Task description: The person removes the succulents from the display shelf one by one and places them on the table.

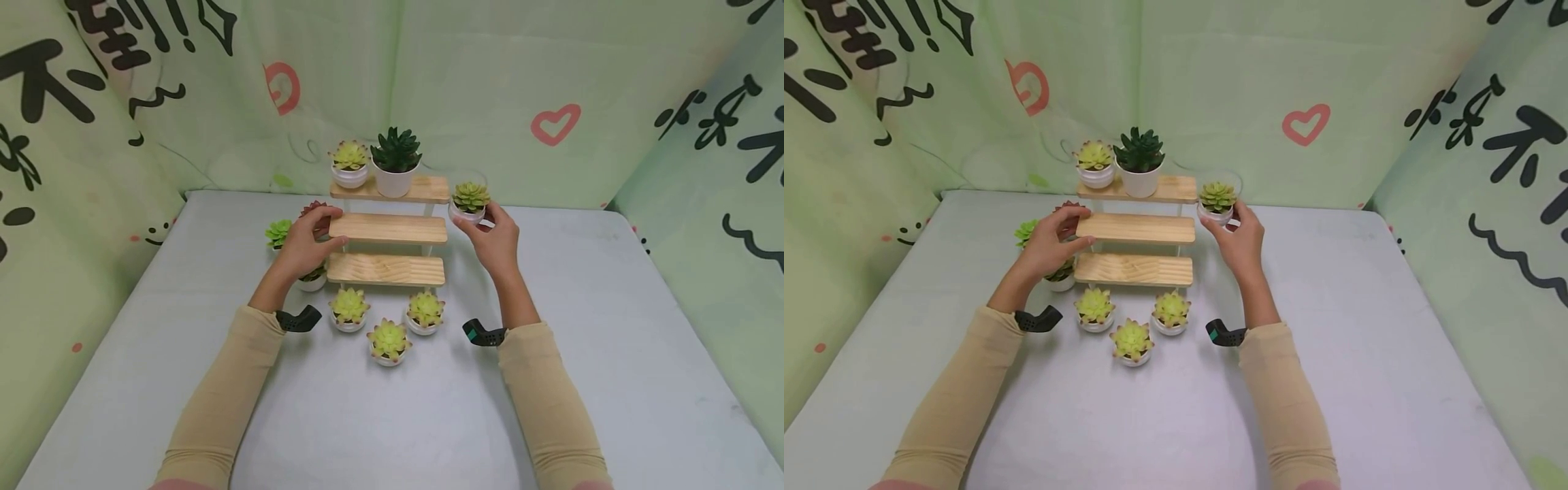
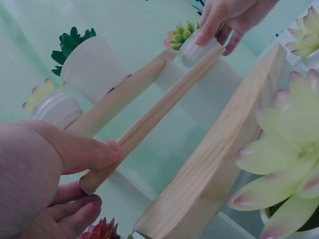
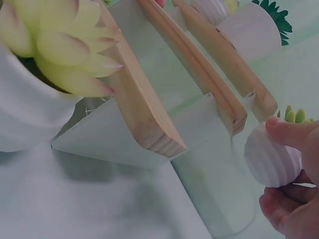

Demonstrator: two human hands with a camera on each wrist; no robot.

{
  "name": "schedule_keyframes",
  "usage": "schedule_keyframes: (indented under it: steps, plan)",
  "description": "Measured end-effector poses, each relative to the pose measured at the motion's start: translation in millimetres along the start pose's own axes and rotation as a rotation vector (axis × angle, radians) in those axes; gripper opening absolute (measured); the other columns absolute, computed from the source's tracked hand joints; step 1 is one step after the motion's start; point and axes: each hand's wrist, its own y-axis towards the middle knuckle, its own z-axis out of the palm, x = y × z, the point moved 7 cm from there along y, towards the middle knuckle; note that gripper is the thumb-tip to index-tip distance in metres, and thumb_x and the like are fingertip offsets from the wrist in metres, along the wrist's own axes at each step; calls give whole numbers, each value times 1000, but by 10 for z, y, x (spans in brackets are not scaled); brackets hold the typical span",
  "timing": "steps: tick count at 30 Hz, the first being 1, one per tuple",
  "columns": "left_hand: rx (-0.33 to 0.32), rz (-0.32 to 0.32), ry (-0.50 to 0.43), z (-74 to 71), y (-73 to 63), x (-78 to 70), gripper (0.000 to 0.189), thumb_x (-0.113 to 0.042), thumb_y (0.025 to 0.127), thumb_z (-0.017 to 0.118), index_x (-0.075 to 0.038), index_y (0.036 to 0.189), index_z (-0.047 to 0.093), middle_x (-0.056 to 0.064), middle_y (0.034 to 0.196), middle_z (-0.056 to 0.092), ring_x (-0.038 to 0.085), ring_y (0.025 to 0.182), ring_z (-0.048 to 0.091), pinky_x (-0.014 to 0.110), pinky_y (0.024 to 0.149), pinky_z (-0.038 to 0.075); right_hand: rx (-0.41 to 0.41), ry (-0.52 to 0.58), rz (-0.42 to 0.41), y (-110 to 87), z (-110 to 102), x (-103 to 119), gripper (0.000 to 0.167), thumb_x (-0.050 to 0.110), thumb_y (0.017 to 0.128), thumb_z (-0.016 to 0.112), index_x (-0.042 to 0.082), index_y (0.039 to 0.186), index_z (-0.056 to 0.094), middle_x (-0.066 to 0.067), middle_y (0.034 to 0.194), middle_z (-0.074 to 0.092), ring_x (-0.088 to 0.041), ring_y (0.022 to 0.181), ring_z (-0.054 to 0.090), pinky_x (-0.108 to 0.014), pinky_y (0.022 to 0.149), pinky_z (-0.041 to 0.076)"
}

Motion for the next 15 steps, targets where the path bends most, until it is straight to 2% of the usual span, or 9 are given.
schedule_keyframes:
  steps: [15]
  plan:
    - [0,5,3,-3,0,-11,49,-16,89,70,-9,134,52,13,139,51,28,133,49,39,113,43,11,12,1,-48,66,-128,58,29,85,76,6,134,55,-16,127,59,-26,117,55,-42,100,53]
